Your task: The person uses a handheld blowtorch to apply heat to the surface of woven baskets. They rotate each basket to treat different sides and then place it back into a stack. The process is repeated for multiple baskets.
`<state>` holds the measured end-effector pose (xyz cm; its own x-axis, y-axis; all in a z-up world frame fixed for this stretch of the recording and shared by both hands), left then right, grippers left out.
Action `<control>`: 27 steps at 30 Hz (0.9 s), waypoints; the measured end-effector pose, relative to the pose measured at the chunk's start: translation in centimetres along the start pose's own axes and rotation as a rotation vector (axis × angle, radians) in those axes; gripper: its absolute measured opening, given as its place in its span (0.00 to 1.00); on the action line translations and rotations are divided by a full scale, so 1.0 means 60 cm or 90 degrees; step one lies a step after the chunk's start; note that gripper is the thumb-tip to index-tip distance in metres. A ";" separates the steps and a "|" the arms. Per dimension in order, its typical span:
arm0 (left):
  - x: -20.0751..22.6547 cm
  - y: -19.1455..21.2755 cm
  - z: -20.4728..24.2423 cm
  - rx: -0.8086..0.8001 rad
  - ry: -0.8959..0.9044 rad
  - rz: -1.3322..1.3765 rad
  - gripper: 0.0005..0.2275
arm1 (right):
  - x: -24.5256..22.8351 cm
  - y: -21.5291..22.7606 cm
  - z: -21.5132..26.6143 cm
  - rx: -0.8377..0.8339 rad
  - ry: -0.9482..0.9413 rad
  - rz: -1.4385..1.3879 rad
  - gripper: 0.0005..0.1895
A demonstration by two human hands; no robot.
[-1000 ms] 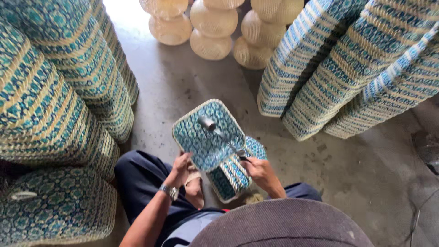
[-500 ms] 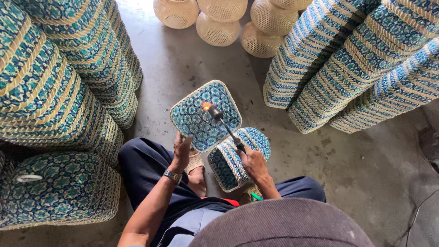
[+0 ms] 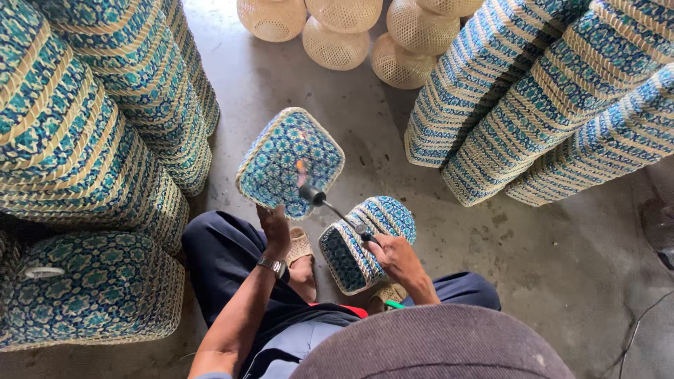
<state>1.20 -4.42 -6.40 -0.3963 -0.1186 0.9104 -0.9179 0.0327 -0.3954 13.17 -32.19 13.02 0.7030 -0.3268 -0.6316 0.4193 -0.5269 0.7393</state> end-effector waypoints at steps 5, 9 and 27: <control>-0.045 0.020 -0.012 0.057 -0.080 -0.118 0.24 | -0.019 0.024 0.027 0.061 -0.087 0.017 0.14; -0.032 0.005 -0.018 0.076 -0.578 -0.613 0.18 | -0.034 0.036 0.042 -0.036 -0.098 -0.028 0.13; -0.007 0.017 0.009 0.069 0.067 -0.028 0.24 | -0.001 0.069 -0.010 0.083 -0.087 0.029 0.13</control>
<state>0.45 -4.86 -7.22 -0.3610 -0.0132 0.9325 -0.9293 -0.0785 -0.3609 15.21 -33.89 16.28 0.6313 -0.4515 -0.6306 0.3043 -0.6037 0.7369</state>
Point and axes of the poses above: each hand's wrist, its own z-axis away from the middle knuckle, its own y-axis out of the back of the hand, x = y × z, the point moved 3 cm from there along -z, towards the middle knuckle, and after that the axes turned 12 degrees about x, right-handed, at the moved point
